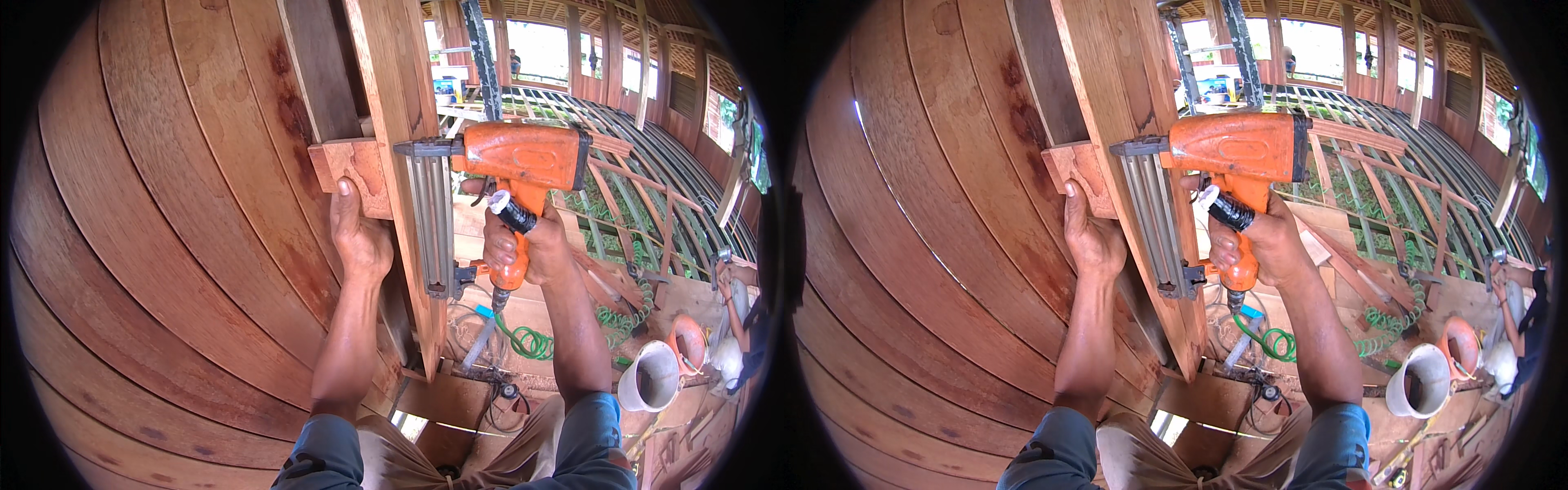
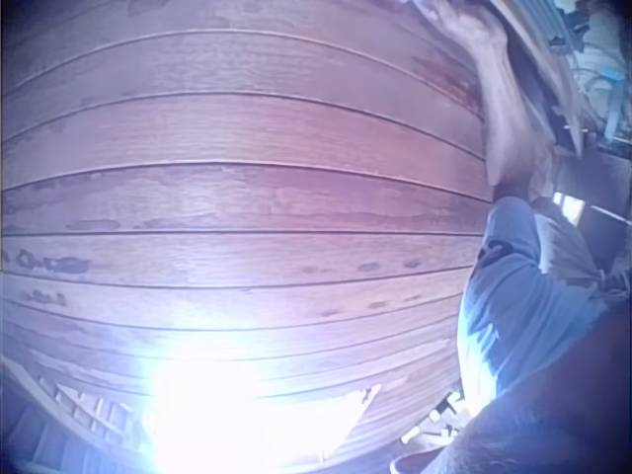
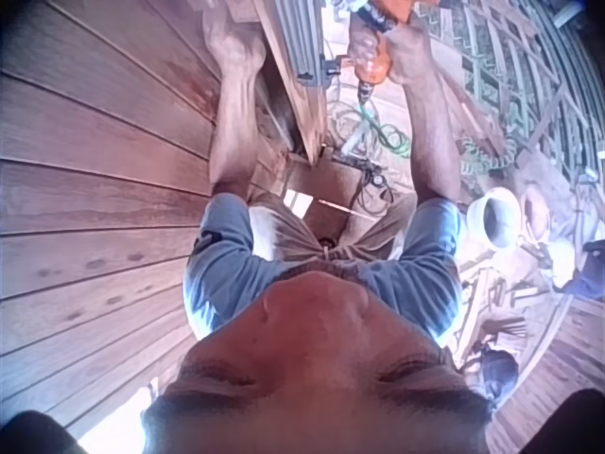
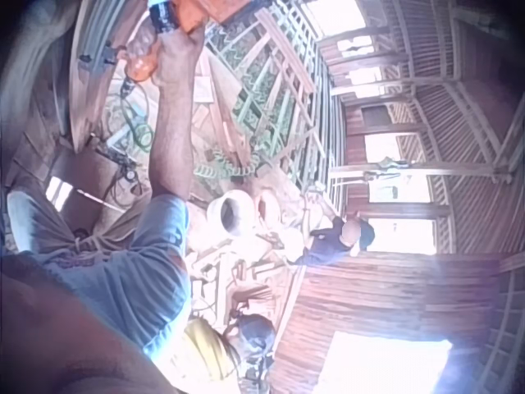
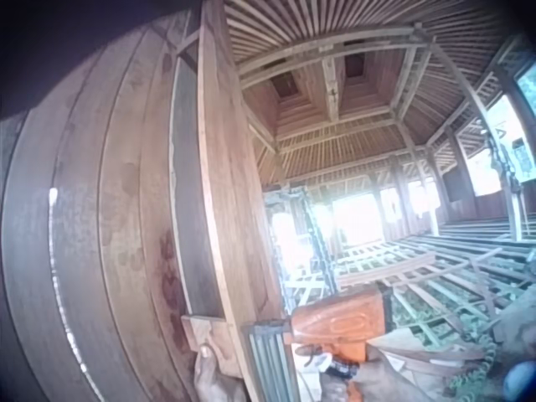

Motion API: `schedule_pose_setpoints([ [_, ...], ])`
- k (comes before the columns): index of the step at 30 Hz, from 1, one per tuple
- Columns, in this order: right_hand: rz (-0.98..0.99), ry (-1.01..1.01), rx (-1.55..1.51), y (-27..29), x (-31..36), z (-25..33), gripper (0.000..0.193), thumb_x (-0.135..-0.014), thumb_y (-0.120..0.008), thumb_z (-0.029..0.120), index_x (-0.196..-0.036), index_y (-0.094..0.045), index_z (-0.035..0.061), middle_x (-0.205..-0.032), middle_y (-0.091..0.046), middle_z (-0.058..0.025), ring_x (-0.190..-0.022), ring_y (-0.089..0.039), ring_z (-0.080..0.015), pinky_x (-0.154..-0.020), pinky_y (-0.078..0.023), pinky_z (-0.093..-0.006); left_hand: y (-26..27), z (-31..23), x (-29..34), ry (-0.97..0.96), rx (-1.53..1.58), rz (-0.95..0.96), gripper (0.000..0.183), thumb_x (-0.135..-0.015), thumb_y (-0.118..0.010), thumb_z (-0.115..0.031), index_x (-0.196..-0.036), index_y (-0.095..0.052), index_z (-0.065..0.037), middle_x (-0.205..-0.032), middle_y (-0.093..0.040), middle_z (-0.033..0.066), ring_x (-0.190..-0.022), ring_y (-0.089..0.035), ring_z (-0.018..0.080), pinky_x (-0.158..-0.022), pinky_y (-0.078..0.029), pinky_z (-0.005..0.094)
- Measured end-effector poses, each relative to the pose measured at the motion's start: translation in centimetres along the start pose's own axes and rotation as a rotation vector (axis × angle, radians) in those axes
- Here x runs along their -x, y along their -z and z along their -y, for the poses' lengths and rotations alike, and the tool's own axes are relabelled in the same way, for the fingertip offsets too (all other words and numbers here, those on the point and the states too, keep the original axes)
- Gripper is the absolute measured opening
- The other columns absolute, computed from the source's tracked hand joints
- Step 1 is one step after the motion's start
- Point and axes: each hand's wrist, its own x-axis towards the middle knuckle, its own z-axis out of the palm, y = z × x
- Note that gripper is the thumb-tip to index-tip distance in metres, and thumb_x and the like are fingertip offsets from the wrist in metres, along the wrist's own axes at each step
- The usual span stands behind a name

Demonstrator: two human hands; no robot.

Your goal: The person installs wooden planks onto a curved wall structure using a pneumatic nail gun. They position each plank, align it with the existing framework, and secure it with nails. The process is repeated for multiple planks along the curved surface.

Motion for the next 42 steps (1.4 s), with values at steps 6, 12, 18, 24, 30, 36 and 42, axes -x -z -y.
schedule_pose_setpoints([
  [6, -0.002, -0.001, 0.006, 0.1, 0.0, 0.0, 0.049, -0.095, -0.063, 0.017, -0.137, -0.051, -0.0060, -0.061, -0.049, -0.0005, -0.049, -0.049, -0.0099, -0.047, -0.043, -0.0265, 0.0, 0.0, 0.1, 0.004, 0.014, -0.001, 0.064, -0.100, -0.061, -0.045, -0.146, -0.043, -0.004, -0.143, -0.053, 0.0081, -0.134, -0.048, 0.0229, -0.115, -0.034, 0.0445],
  [12, -0.005, -0.002, 0.022, 0.1, 0.0, 0.0, 0.050, -0.095, -0.064, 0.019, -0.136, -0.052, -0.0066, -0.061, -0.049, -0.0004, -0.048, -0.049, -0.0099, -0.047, -0.043, -0.0266, 0.2, 0.1, 0.0, 0.020, 0.017, -0.015, 0.064, -0.100, -0.060, -0.046, -0.146, -0.043, -0.004, -0.143, -0.053, 0.0078, -0.135, -0.048, 0.0226, -0.115, -0.034, 0.0442],
  [18, -0.026, -0.004, 0.073, 0.3, 0.0, 0.0, 0.044, -0.095, -0.065, 0.022, -0.129, -0.056, -0.0058, -0.061, -0.049, -0.0009, -0.048, -0.049, -0.0105, -0.046, -0.042, -0.0273, 0.0, 0.0, 0.0, 0.010, 0.004, -0.005, 0.067, -0.099, -0.062, -0.047, -0.146, -0.042, -0.003, -0.144, -0.052, 0.0089, -0.135, -0.047, 0.0234, -0.115, -0.033, 0.0439],
  [24, -0.055, 0.020, 0.135, 0.1, 0.1, 0.1, 0.040, -0.096, -0.064, 0.024, -0.119, -0.054, -0.0061, -0.060, -0.048, -0.0015, -0.046, -0.048, -0.0116, -0.045, -0.041, -0.0282, -0.1, -0.1, 0.0, -0.008, 0.007, 0.036, 0.070, -0.099, -0.062, -0.047, -0.148, -0.041, -0.002, -0.146, -0.051, 0.0094, -0.135, -0.047, 0.0241, -0.114, -0.035, 0.0442],
  [30, -0.069, 0.071, 0.111, -0.3, 1.0, 0.1, 0.044, -0.093, -0.065, 0.020, -0.129, -0.054, -0.0035, -0.063, -0.048, -0.0024, -0.051, -0.049, -0.0126, -0.050, -0.042, -0.0285, -0.1, -0.2, 0.2, -0.003, 0.003, 0.022, 0.065, -0.101, -0.060, -0.044, -0.147, -0.042, -0.001, -0.145, -0.052, 0.0092, -0.134, -0.048, 0.0234, -0.114, -0.036, 0.0435],
  [36, -0.123, 0.111, 0.074, -0.2, 3.3, -1.0, 0.052, -0.097, -0.065, 0.025, -0.135, -0.050, -0.0064, -0.063, -0.047, -0.0034, -0.050, -0.048, -0.0126, -0.049, -0.042, -0.0289, 0.3, 0.1, -0.1, -0.055, 0.009, 0.034, 0.058, -0.104, -0.056, -0.040, -0.144, -0.045, 0.001, -0.144, -0.054, 0.0093, -0.132, -0.050, 0.0216, -0.113, -0.037, 0.0411],
  [42, -0.246, 0.144, 0.106, 0.8, 5.2, -2.1, 0.057, -0.098, -0.062, 0.022, -0.140, -0.043, -0.0112, -0.061, -0.046, -0.0043, -0.046, -0.047, -0.0140, -0.045, -0.040, -0.0297, 1.6, -0.1, 0.1, 0.015, -0.010, -0.016, 0.069, -0.099, -0.062, -0.048, -0.146, -0.043, -0.001, -0.145, -0.054, 0.0095, -0.132, -0.052, 0.0240, -0.114, -0.038, 0.0433],
])
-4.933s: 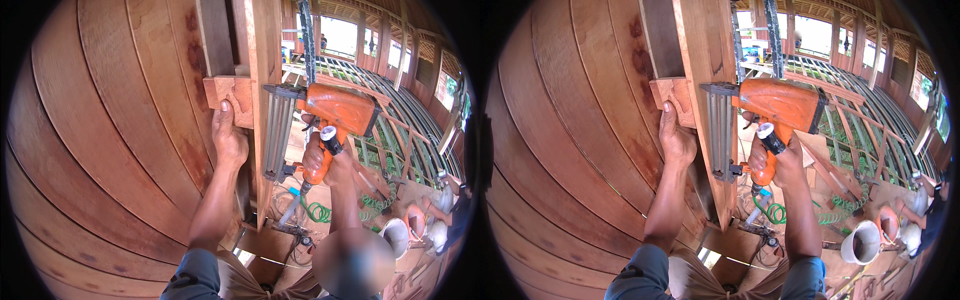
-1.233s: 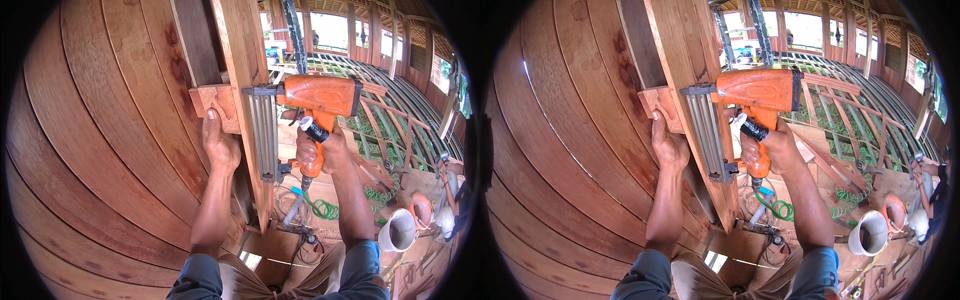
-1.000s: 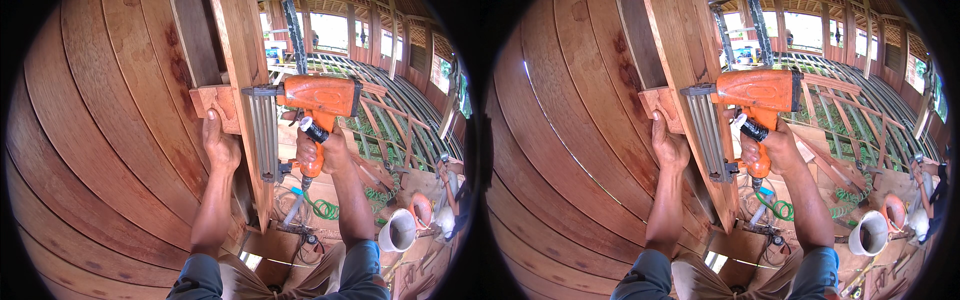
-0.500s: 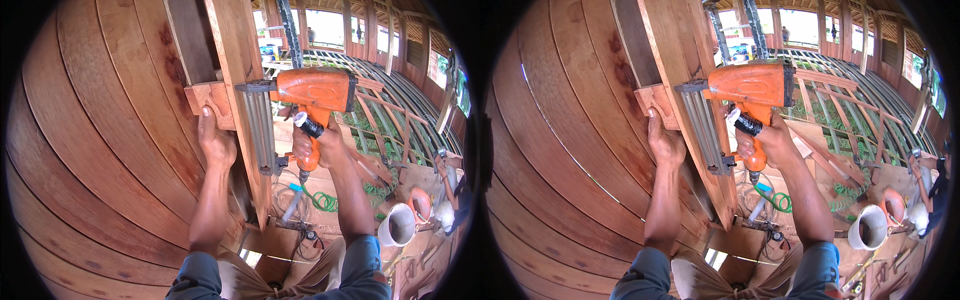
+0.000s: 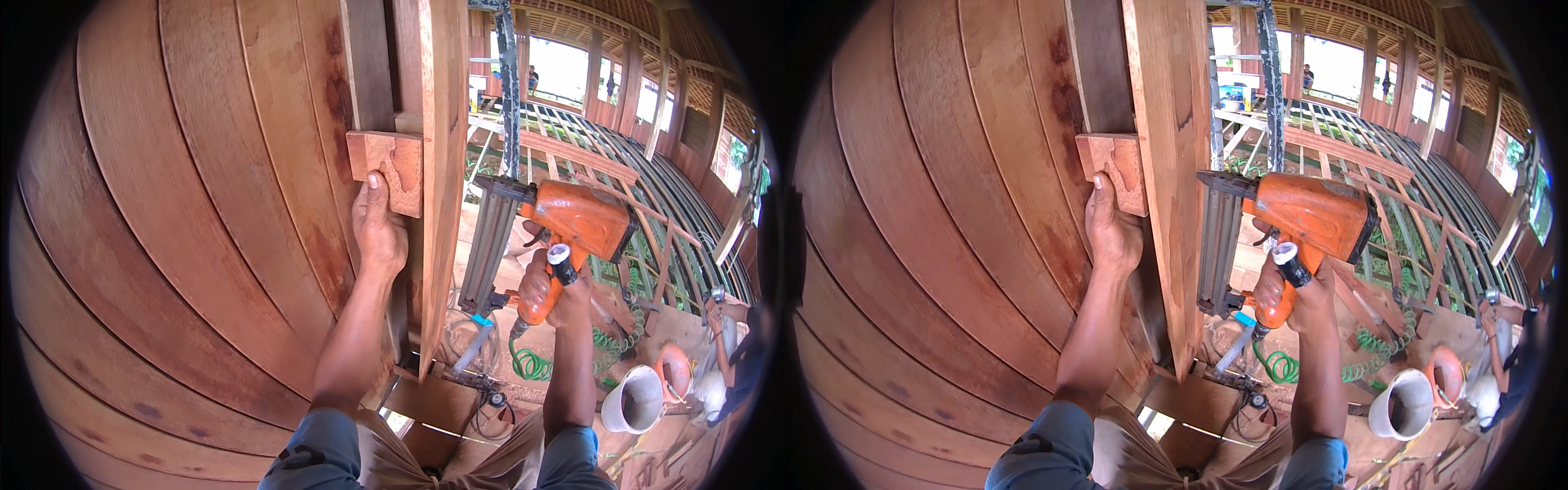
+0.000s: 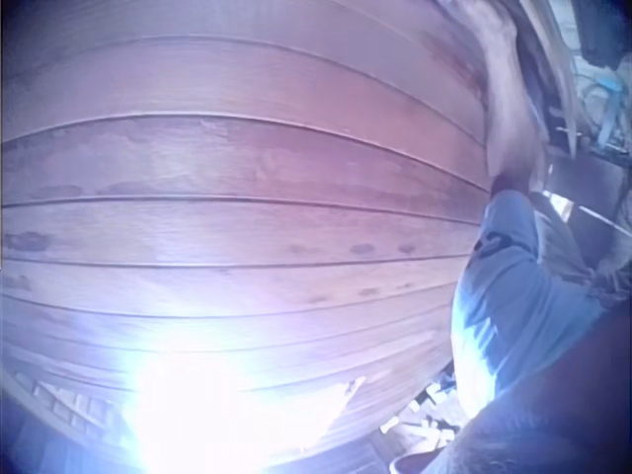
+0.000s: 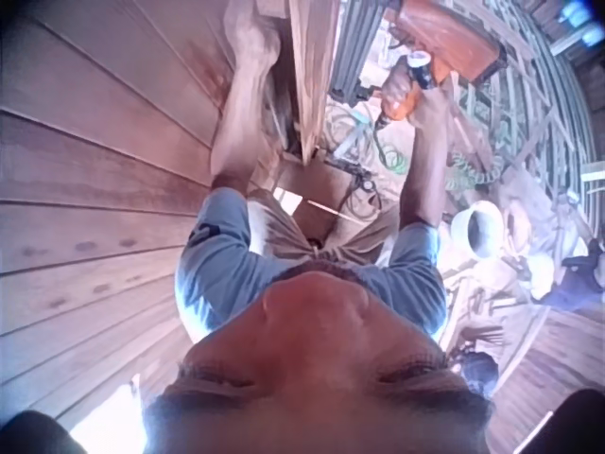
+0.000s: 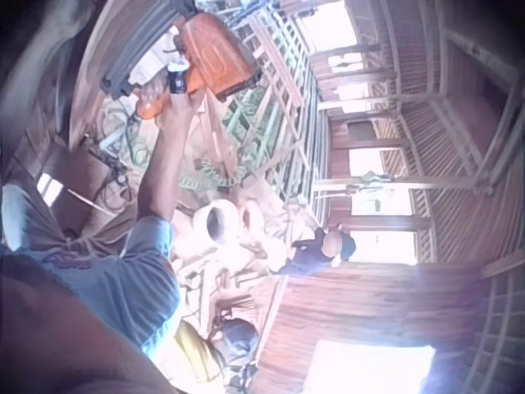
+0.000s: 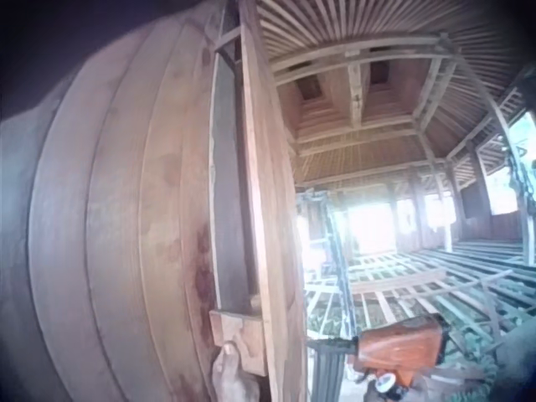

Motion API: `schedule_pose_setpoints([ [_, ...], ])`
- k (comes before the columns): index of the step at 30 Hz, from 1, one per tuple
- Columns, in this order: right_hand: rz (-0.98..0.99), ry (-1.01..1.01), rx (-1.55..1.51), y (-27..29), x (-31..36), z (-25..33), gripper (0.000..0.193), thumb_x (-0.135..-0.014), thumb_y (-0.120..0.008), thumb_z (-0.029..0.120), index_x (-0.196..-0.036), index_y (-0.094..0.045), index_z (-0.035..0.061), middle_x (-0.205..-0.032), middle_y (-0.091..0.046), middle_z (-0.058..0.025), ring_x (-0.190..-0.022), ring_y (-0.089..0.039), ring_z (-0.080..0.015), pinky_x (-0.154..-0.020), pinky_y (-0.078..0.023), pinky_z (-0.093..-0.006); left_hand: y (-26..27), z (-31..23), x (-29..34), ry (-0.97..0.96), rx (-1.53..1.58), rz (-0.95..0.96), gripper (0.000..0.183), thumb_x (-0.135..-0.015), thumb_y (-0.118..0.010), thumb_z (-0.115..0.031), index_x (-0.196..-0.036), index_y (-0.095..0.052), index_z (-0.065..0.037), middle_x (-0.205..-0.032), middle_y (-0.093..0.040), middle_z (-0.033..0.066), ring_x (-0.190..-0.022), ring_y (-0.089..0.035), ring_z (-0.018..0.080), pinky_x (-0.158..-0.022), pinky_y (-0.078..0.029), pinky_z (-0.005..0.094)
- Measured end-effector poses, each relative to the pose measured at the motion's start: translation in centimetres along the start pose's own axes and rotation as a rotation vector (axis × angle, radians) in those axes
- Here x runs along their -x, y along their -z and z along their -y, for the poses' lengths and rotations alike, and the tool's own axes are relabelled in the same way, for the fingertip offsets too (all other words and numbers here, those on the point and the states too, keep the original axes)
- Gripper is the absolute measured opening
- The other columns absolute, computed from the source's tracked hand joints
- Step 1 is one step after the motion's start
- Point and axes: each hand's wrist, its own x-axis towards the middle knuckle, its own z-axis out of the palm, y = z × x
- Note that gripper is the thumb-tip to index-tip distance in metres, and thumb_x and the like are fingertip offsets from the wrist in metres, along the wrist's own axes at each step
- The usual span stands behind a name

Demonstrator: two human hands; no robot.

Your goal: The person installs wooden planks onto a curved wall structure using a pneumatic nail gun. They position each plank, align it with the existing framework, and secure it with nails. The process is repeated for multiple planks along the curved surface.

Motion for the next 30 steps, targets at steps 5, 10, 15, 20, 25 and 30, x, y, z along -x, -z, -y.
schedule_pose_setpoints([
  [5, -0.022, -0.044, -0.042, 1.5, 1.0, -0.8, 0.056, -0.096, -0.063, 0.023, -0.139, -0.045, -0.0088, -0.063, -0.047, -0.0051, -0.048, -0.047, -0.0152, -0.047, -0.041, -0.0312, 0.9, 0.1, 1.1, 0.009, 0.062, 0.039, 0.063, -0.101, -0.059, -0.044, -0.145, -0.045, -0.001, -0.144, -0.055, 0.0090, -0.131, -0.053, 0.0233, -0.114, -0.039, 0.0439],
  [10, -0.049, 0.001, 0.000, 2.1, 2.0, -1.8, 0.058, -0.100, -0.058, 0.029, -0.144, -0.041, -0.0060, -0.065, -0.043, -0.0013, -0.049, -0.044, -0.0131, -0.048, -0.041, -0.0301, 2.7, 1.2, 3.6, 0.034, 0.194, -0.074, 0.030, -0.102, -0.062, -0.032, -0.114, -0.063, -0.004, -0.114, -0.067, 0.0041, -0.106, -0.063, 0.0153, -0.096, -0.050, 0.0340],
  [15, -0.025, -0.023, 0.004, 2.5, 2.6, -2.1, 0.061, -0.100, -0.058, 0.031, -0.144, -0.040, -0.0072, -0.065, -0.041, -0.0009, -0.051, -0.044, -0.0119, -0.049, -0.041, -0.0296, 6.9, 2.5, 9.7, 0.142, 0.071, -0.098, 0.015, -0.099, -0.065, -0.018, -0.104, -0.067, -0.004, -0.101, -0.068, 0.0022, -0.094, -0.063, 0.0111, -0.085, -0.050, 0.0287],
  [20, 0.001, 0.001, 0.034, 2.8, 3.2, -2.2, 0.063, -0.100, -0.059, 0.031, -0.145, -0.037, -0.0075, -0.067, -0.043, -0.0013, -0.051, -0.044, -0.0117, -0.048, -0.041, -0.0295, 9.7, 3.7, 18.2, 0.405, -0.592, 0.071, 0.014, -0.095, -0.071, -0.016, -0.098, -0.070, -0.002, -0.079, -0.063, -0.0058, -0.069, -0.055, 0.0033, -0.060, -0.044, 0.0222],
  [25, -0.106, 0.019, -0.027, 1.9, 2.7, -1.5, 0.056, -0.096, -0.062, 0.024, -0.139, -0.045, -0.0084, -0.064, -0.045, -0.0032, -0.049, -0.046, -0.0134, -0.048, -0.041, -0.0293, 8.4, 2.8, 18.7, 0.333, -0.612, -0.040, 0.018, -0.094, -0.070, -0.009, -0.107, -0.070, 0.003, -0.093, -0.072, 0.0044, -0.083, -0.067, 0.0103, -0.076, -0.054, 0.0226],
  [30, -0.036, 0.013, 0.051, 0.4, 1.3, 0.3, 0.053, -0.095, -0.064, 0.022, -0.136, -0.049, -0.0093, -0.063, -0.048, -0.0026, -0.050, -0.048, -0.0119, -0.049, -0.042, -0.0286, 7.5, -2.1, 11.1, 0.304, -0.517, 0.059, 0.037, -0.068, -0.049, -0.002, -0.097, -0.070, 0.008, -0.090, -0.072, 0.0144, -0.074, -0.066, 0.0182, -0.072, -0.055, 0.0290],
])
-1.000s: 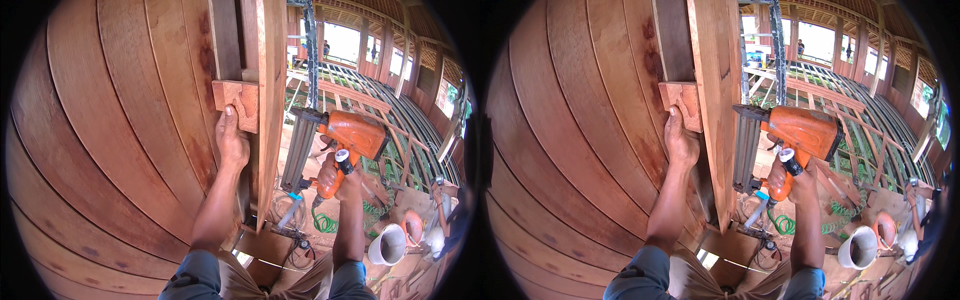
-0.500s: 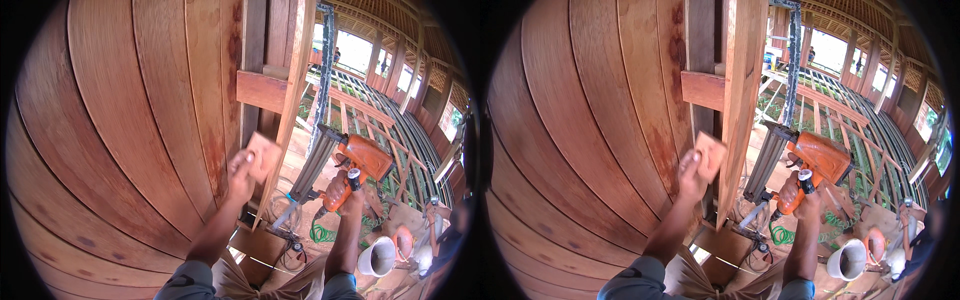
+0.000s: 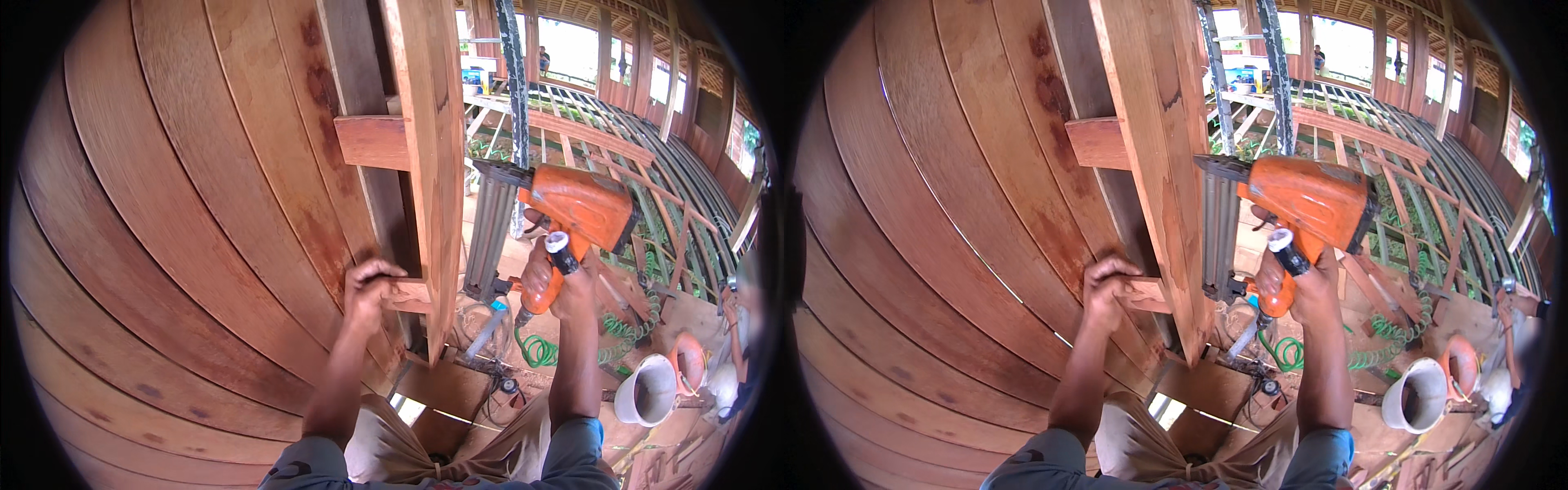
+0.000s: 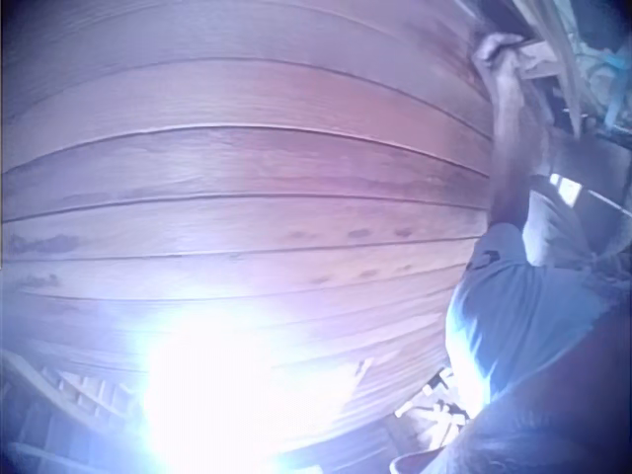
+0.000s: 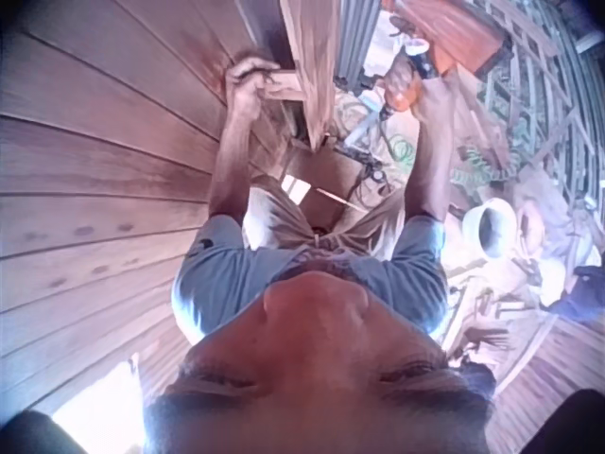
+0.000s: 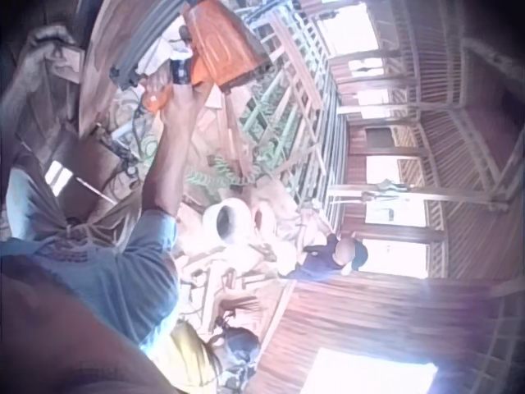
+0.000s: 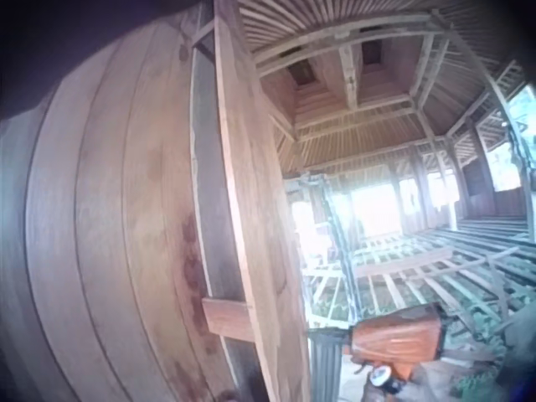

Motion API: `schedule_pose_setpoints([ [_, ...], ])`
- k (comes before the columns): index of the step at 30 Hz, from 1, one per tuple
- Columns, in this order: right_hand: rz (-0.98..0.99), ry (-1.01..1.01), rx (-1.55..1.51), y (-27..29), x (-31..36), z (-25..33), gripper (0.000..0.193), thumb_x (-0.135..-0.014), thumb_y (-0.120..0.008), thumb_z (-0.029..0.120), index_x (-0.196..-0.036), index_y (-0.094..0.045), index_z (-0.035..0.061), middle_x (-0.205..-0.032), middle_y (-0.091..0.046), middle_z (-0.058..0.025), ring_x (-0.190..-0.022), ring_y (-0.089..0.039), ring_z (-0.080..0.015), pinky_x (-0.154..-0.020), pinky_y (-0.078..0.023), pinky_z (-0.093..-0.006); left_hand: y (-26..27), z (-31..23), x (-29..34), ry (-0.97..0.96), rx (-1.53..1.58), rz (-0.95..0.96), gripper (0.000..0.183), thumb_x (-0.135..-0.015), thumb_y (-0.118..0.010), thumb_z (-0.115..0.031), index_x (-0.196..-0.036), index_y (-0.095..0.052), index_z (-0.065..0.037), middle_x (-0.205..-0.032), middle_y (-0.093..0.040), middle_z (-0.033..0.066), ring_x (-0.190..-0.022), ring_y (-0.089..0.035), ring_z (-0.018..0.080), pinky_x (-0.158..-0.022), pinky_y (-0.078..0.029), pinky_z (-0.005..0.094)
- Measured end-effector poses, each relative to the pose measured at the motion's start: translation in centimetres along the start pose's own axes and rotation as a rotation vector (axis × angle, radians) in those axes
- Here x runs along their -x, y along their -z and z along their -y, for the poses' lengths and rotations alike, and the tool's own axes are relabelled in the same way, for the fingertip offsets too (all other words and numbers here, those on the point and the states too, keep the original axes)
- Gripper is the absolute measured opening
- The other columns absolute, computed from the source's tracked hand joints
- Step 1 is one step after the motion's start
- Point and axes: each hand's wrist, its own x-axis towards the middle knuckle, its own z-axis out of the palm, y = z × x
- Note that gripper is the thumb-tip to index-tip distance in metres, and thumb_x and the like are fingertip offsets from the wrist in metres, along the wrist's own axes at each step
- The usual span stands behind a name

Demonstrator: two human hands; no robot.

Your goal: The person installs wooden planks onto a curved wall structure using a pneumatic nail gun. They position each plank, align it with the existing framework, and secure it with nails. The process is repeated for multiple planks along the curved surface.

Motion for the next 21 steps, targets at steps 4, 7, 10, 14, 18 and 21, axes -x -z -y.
schedule_pose_setpoints([
  [4, 0.079, -0.006, 0.017, -1.1, -1.4, 0.1, 0.057, -0.096, -0.064, 0.026, -0.136, -0.047, -0.0104, -0.061, -0.047, -0.0021, -0.048, -0.047, -0.0109, -0.046, -0.041, -0.0273, -2.2, -3.5, -3.4, 0.044, 0.260, -0.041, 0.034, -0.094, -0.055, -0.026, -0.107, -0.064, 0.003, -0.081, -0.065, 0.0104, -0.044, -0.045, 0.0113, -0.035, -0.033, 0.0243],
  [7, 0.104, -0.009, 0.021, -1.4, -2.1, 0.0, 0.058, -0.095, -0.066, 0.027, -0.137, -0.047, -0.0099, -0.062, -0.047, -0.0018, -0.049, -0.047, -0.0105, -0.048, -0.042, -0.0272, -4.9, -5.9, -5.9, -0.027, 0.139, -0.201, 0.047, -0.099, -0.059, -0.045, -0.113, -0.062, -0.001, -0.082, -0.065, 0.0089, -0.045, -0.046, 0.0104, -0.036, -0.034, 0.0236],
  [10, 0.140, -0.026, 0.004, -1.7, -2.7, 0.0, 0.056, -0.095, -0.068, 0.027, -0.135, -0.050, -0.0077, -0.063, -0.049, -0.0020, -0.050, -0.048, -0.0104, -0.049, -0.042, -0.0268, -6.2, -7.9, -8.7, -0.079, 0.220, -0.234, 0.061, -0.095, -0.059, -0.063, -0.110, -0.063, -0.004, -0.086, -0.066, 0.0087, -0.044, -0.047, 0.0104, -0.036, -0.035, 0.0240],
  [14, 0.158, -0.053, -0.020, -2.3, -3.2, 0.0, 0.052, -0.096, -0.068, 0.025, -0.135, -0.052, -0.0060, -0.062, -0.049, -0.0015, -0.050, -0.049, -0.0101, -0.050, -0.042, -0.0267, -6.4, -8.7, -10.3, -0.071, 0.210, -0.101, 0.057, -0.092, -0.063, -0.063, -0.104, -0.064, -0.007, -0.083, -0.067, 0.0051, -0.046, -0.051, 0.0107, -0.038, -0.039, 0.0227],
  [18, 0.161, -0.061, -0.029, -2.7, -3.3, 0.1, 0.044, -0.095, -0.062, 0.018, -0.132, -0.056, -0.0045, -0.065, -0.052, -0.0013, -0.052, -0.050, -0.0098, -0.053, -0.043, -0.0272, -6.1, -8.4, -10.5, -0.054, 0.196, -0.093, 0.051, -0.093, -0.065, -0.059, -0.103, -0.064, -0.009, -0.075, -0.061, 0.0012, -0.048, -0.053, 0.0092, -0.039, -0.041, 0.0213],
  [21, 0.162, -0.064, -0.015, -2.8, -3.3, 0.1, 0.042, -0.094, -0.060, 0.014, -0.131, -0.058, -0.0042, -0.066, -0.053, -0.0013, -0.053, -0.050, -0.0098, -0.054, -0.044, -0.0277, -6.3, -8.1, -10.5, -0.103, 0.228, -0.086, 0.048, -0.094, -0.065, -0.056, -0.104, -0.063, -0.009, -0.071, -0.056, -0.0010, -0.050, -0.052, 0.0077, -0.039, -0.042, 0.0209],
])
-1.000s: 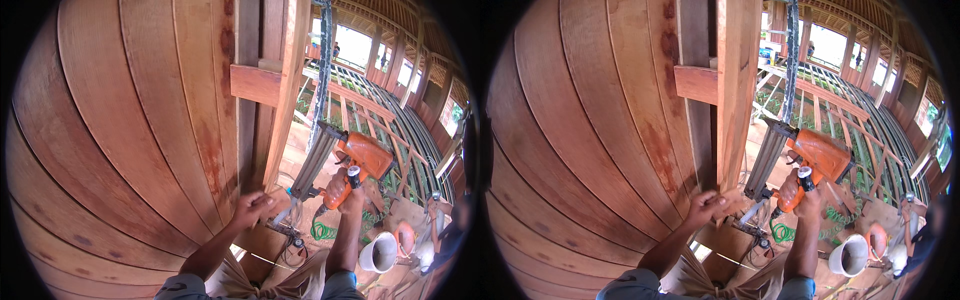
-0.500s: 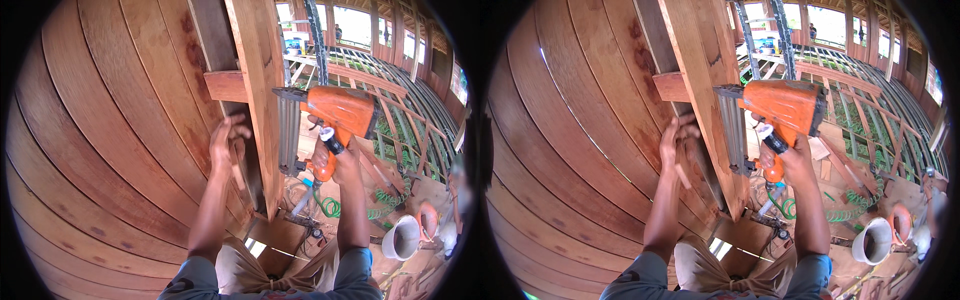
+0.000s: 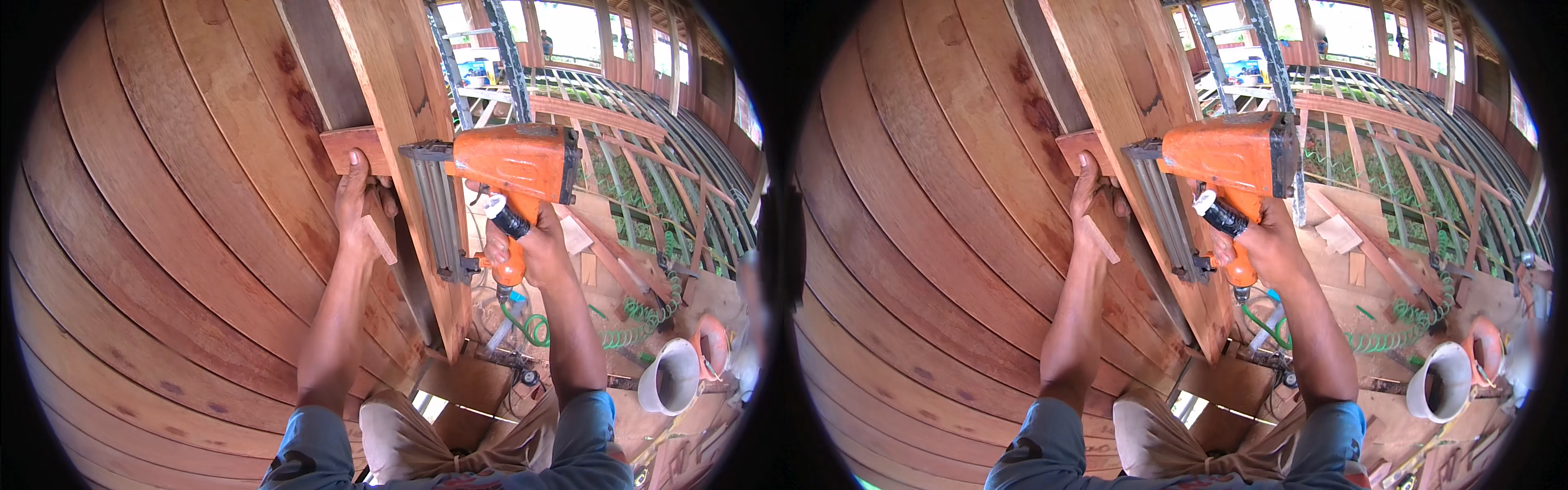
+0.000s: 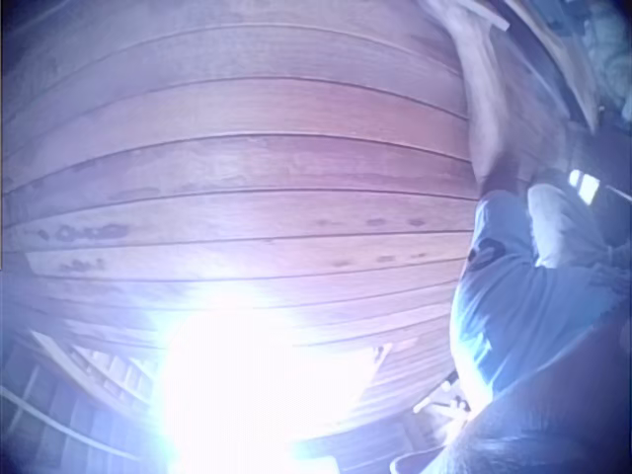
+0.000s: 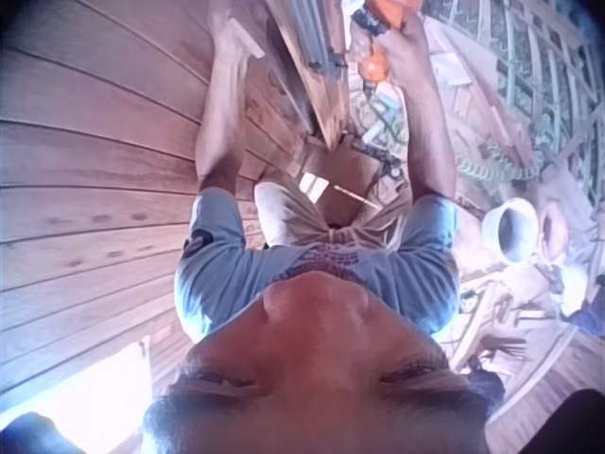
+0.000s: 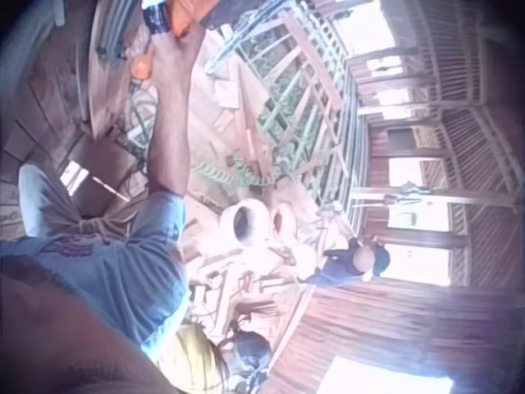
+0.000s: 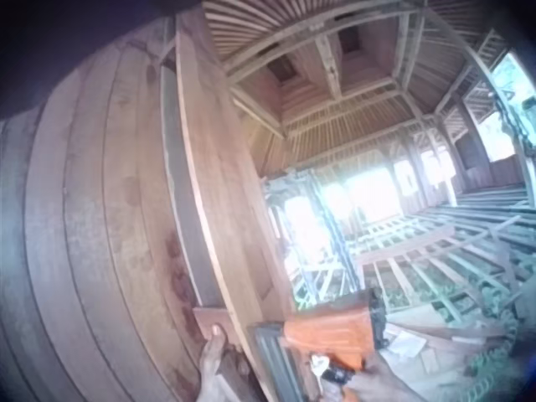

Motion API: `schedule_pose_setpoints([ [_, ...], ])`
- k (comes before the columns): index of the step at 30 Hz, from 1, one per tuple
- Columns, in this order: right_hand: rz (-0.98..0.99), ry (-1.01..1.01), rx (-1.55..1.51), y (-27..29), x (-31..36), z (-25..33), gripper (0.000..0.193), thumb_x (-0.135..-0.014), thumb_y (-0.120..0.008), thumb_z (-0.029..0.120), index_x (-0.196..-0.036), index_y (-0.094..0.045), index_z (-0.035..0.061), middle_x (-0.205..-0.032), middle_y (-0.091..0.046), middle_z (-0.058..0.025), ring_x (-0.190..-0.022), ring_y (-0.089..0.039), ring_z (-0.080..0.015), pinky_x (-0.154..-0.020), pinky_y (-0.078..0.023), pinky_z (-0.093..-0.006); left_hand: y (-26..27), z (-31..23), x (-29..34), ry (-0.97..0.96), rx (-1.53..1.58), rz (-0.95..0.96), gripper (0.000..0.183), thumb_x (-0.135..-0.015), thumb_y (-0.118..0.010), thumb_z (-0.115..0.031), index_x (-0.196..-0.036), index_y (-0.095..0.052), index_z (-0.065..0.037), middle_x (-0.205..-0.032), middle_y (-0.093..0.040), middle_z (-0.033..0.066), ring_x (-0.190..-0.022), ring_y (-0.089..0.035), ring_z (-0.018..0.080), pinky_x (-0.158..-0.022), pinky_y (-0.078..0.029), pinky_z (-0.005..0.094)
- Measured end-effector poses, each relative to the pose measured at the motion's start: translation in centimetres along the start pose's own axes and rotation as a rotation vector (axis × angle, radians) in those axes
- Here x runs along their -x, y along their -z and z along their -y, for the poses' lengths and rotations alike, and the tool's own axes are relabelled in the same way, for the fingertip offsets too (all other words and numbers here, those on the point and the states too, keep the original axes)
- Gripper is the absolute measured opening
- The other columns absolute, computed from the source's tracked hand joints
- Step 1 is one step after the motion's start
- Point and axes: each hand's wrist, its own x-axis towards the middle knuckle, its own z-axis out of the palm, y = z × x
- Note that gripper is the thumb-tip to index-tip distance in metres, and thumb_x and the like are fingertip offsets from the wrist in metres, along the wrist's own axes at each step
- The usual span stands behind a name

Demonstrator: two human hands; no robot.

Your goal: The person installs wooden planks onto a curved wall structure using a pneumatic nail gun. They position each plank, align it with the existing framework, and secure it with nails. The process is repeated for multiple planks along the curved surface.

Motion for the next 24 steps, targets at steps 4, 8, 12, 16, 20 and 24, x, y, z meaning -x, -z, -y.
schedule_pose_setpoints([
  [4, 0.035, -0.004, -0.006, 0.3, -0.4, -0.1, 0.045, -0.092, -0.061, 0.014, -0.133, -0.058, -0.0040, -0.065, -0.052, -0.0009, -0.053, -0.050, -0.0097, -0.054, -0.044, -0.0281, 0.1, 0.2, 0.0, -0.006, -0.015, 0.007, 0.047, -0.095, -0.063, -0.056, -0.104, -0.063, -0.010, -0.071, -0.054, -0.0024, -0.055, -0.052, 0.0062, -0.039, -0.043, 0.0203],
  [8, 0.034, -0.010, -0.006, 0.5, -0.6, -0.3, 0.047, -0.090, -0.061, 0.014, -0.134, -0.058, -0.0034, -0.064, -0.052, -0.0008, -0.053, -0.050, -0.0098, -0.054, -0.045, -0.0283, 0.3, 0.3, -0.1, -0.018, -0.026, 0.023, 0.048, -0.096, -0.062, -0.057, -0.104, -0.062, -0.009, -0.073, -0.054, -0.0020, -0.057, -0.052, 0.0065, -0.041, -0.043, 0.0211],
  [12, 0.026, -0.009, 0.039, 0.6, -0.8, -0.3, 0.047, -0.089, -0.060, 0.012, -0.134, -0.058, -0.0032, -0.063, -0.053, -0.0010, -0.051, -0.050, -0.0100, -0.053, -0.045, -0.0283, 0.5, 0.4, 0.1, -0.018, 0.047, 0.027, 0.047, -0.097, -0.061, -0.056, -0.102, -0.062, -0.010, -0.077, -0.056, -0.0006, -0.053, -0.051, 0.0086, -0.042, -0.041, 0.0222],
  [16, 0.047, -0.001, 0.018, 0.6, -0.9, -0.2, 0.047, -0.090, -0.060, 0.011, -0.134, -0.058, -0.0036, -0.062, -0.052, -0.0010, -0.051, -0.049, -0.0099, -0.052, -0.045, -0.0277, 0.7, 0.4, 0.4, -0.022, 0.123, 0.019, 0.041, -0.099, -0.061, -0.052, -0.100, -0.062, -0.011, -0.077, -0.056, -0.0001, -0.049, -0.049, 0.0101, -0.042, -0.038, 0.0220],
  [20, 0.037, -0.037, -0.078, 0.4, -0.8, -0.2, 0.045, -0.091, -0.061, 0.012, -0.133, -0.058, -0.0033, -0.062, -0.049, -0.0006, -0.050, -0.048, -0.0096, -0.052, -0.044, -0.0274, 0.8, 0.3, 0.5, -0.011, 0.134, 0.042, 0.035, -0.100, -0.060, -0.046, -0.101, -0.062, -0.011, -0.077, -0.056, -0.0005, -0.048, -0.050, 0.0106, -0.042, -0.039, 0.0222],
  [24, 0.033, -0.062, -0.127, 0.2, -0.7, -0.2, 0.043, -0.092, -0.062, 0.013, -0.132, -0.059, -0.0029, -0.062, -0.048, -0.0003, -0.050, -0.047, -0.0096, -0.051, -0.042, -0.0273, 1.1, 0.5, 0.3, -0.043, 0.122, 0.073, 0.032, -0.102, -0.059, -0.044, -0.104, -0.062, -0.011, -0.077, -0.056, -0.0011, -0.049, -0.051, 0.0102, -0.042, -0.042, 0.0223],
])
